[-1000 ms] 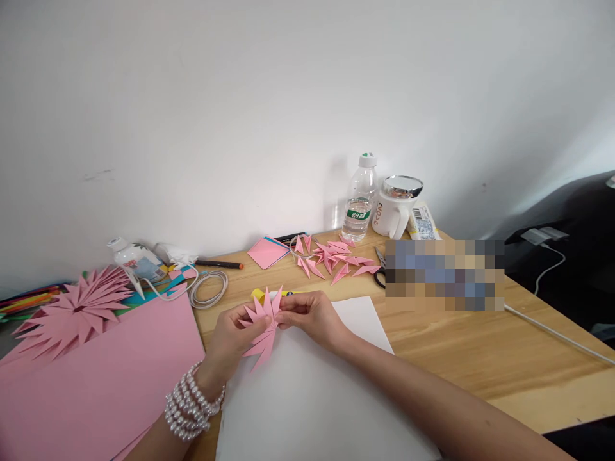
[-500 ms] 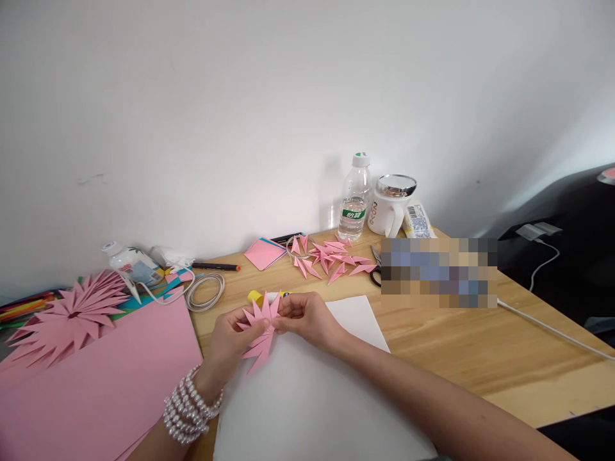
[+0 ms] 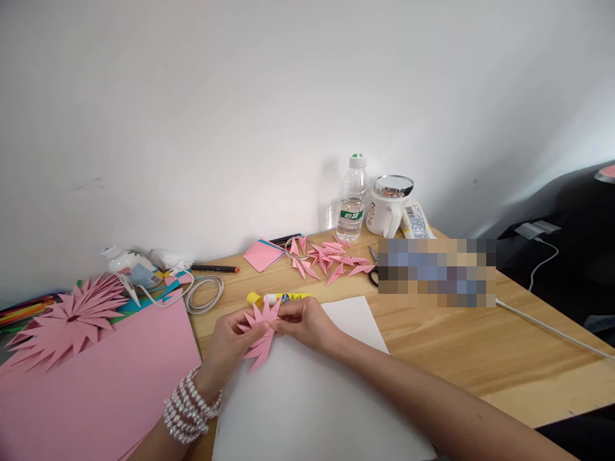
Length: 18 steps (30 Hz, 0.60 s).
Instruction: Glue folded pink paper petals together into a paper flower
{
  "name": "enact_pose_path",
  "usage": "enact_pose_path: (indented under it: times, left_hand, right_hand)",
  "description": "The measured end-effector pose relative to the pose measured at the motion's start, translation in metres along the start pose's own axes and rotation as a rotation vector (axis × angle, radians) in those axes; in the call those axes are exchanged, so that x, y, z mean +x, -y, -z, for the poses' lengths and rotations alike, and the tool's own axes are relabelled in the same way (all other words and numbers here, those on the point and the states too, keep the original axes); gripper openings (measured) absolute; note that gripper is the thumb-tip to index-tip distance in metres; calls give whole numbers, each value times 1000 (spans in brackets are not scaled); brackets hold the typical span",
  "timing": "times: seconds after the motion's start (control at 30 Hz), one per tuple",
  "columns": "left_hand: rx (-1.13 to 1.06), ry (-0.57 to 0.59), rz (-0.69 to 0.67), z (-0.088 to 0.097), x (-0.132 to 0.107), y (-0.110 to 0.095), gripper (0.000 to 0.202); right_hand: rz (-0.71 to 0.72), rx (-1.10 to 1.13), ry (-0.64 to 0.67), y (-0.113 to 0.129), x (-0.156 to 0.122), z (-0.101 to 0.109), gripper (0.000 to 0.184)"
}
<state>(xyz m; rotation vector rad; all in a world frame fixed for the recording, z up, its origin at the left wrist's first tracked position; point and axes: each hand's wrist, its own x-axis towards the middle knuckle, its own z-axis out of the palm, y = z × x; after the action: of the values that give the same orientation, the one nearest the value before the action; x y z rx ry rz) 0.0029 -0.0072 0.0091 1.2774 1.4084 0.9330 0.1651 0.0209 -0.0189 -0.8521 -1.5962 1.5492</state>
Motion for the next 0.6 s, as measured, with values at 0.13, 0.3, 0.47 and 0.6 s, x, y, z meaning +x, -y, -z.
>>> enact_pose_path:
  times: [0.13, 0.3, 0.47, 0.6]
  left_hand:
    - [-20, -41, 11, -1, 0, -2, 20]
    - [-50, -22, 31, -1, -1, -3, 18]
    - [-144, 112, 72, 2, -2, -5, 16]
    - [-165, 237, 107, 3, -3, -6, 22]
  right_hand:
    - [16, 74, 33, 3, 0, -3, 32]
    - [-18, 72, 31, 3, -2, -3, 33]
    - [-75, 81, 54, 6, -3, -3, 24]
    - [-156, 60, 59, 8, -6, -3, 34]
